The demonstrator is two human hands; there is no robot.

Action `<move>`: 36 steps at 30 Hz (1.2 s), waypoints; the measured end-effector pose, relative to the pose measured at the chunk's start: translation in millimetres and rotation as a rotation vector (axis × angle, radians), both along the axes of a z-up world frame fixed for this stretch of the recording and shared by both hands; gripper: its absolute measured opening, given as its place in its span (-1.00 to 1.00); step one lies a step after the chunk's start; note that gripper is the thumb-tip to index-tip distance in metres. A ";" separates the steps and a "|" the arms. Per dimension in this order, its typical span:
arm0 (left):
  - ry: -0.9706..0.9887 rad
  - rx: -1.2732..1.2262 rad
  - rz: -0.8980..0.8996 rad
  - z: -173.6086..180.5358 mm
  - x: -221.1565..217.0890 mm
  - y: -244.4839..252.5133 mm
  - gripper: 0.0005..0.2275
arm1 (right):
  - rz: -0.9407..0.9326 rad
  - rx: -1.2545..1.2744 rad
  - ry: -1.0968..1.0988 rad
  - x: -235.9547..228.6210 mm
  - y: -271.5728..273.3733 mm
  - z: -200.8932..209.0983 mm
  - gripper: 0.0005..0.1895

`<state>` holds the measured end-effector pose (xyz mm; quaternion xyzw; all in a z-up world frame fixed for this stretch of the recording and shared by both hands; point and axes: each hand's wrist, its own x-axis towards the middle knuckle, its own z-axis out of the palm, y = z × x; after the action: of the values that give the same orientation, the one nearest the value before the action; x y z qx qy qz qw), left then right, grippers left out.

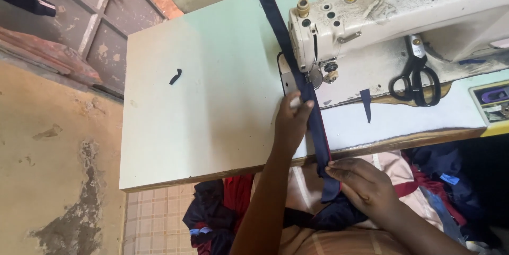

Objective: Guiding a long strip of fabric through an industrial sewing machine to create a continuous stitched seam.

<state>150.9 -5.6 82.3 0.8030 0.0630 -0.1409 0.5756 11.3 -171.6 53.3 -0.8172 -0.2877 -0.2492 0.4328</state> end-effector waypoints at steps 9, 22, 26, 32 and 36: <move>-0.107 0.104 0.124 -3.5 13.1 0.9 -0.69 | 0.036 -0.052 0.204 -11.7 -8.0 -17.1 -0.76; -0.894 0.406 -0.260 -41.0 -15.8 8.3 -0.62 | 0.072 -0.119 0.235 -3.1 -2.9 -12.6 -0.74; -0.812 0.495 -0.274 -38.5 -16.4 8.6 -0.57 | 0.068 -0.111 0.252 -0.9 -2.6 -35.1 -0.72; -0.767 0.571 -0.246 -44.4 4.3 5.0 -0.59 | 0.044 -0.100 0.210 16.5 -0.9 -34.0 -0.73; -0.797 0.600 -0.208 -49.1 14.6 3.9 -0.63 | 0.002 -0.061 0.287 25.8 0.3 -27.9 -0.76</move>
<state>165.5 -1.7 33.2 0.9263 -0.2040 0.1443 0.2819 37.1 -171.3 25.4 -0.8570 -0.2312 -0.1204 0.4446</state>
